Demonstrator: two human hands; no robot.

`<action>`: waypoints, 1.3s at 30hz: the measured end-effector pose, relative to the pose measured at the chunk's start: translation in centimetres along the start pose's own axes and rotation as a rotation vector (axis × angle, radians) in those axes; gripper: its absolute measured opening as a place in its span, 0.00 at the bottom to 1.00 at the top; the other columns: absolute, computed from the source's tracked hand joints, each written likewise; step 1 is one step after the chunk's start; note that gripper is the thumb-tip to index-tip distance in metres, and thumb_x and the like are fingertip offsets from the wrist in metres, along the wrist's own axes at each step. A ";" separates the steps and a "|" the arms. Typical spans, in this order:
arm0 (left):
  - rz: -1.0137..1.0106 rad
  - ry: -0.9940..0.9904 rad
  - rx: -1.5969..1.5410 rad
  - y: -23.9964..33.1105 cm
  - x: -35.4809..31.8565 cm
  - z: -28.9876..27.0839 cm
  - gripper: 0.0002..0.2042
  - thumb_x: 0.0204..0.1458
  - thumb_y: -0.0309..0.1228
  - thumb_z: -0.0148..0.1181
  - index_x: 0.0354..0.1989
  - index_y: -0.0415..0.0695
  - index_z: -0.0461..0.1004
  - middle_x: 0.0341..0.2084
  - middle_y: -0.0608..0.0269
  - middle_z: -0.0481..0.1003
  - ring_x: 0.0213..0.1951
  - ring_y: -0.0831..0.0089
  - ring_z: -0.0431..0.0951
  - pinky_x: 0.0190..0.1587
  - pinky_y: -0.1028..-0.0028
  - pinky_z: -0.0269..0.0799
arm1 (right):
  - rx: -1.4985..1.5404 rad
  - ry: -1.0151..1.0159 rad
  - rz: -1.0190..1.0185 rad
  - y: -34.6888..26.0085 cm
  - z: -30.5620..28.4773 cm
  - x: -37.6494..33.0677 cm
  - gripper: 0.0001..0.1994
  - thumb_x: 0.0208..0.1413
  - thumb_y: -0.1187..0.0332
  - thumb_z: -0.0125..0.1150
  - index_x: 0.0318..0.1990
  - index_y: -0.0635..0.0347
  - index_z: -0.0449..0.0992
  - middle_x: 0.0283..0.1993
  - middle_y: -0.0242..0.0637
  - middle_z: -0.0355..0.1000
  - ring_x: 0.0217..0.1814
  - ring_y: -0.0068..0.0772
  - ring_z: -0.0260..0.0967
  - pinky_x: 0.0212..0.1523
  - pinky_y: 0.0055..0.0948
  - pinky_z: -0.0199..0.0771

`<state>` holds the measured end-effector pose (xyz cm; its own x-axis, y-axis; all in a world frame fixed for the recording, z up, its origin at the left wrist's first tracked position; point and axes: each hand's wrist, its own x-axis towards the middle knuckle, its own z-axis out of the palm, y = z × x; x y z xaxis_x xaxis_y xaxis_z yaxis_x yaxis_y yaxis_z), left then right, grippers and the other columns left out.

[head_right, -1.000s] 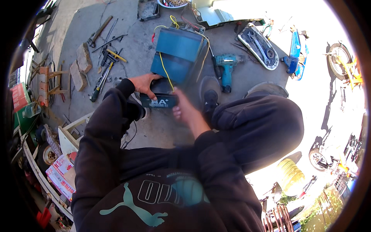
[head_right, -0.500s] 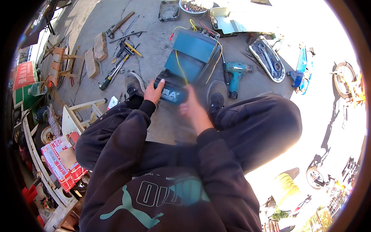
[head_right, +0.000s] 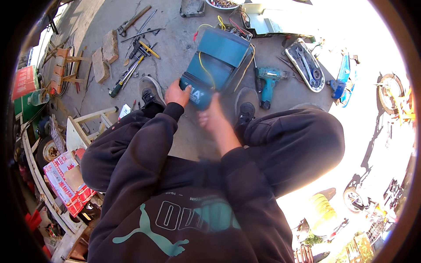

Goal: The person assembles a battery pack by securing blue battery modules together using a power drill and screws. They connect yellow wires between the modules and place the assembled unit into a black plastic casing.

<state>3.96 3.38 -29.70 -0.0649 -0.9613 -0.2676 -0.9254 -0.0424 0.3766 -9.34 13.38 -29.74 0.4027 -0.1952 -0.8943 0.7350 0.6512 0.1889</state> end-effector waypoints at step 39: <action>-0.250 -0.120 -0.299 -2.0 6.3 4.9 0.42 0.61 0.64 0.47 0.59 0.28 0.70 0.56 0.30 0.73 0.60 0.38 0.71 0.64 0.57 0.63 | -0.842 0.703 -0.895 1.7 0.4 3.3 0.21 0.53 0.53 0.70 0.38 0.68 0.79 0.38 0.59 0.79 0.43 0.61 0.79 0.46 0.50 0.79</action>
<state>3.58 -1.22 -36.46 0.0892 -0.8734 -0.4787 -0.7701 -0.3653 0.5229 -6.55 13.54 -32.26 -0.5547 -0.5311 -0.6405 -0.0476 0.7888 -0.6128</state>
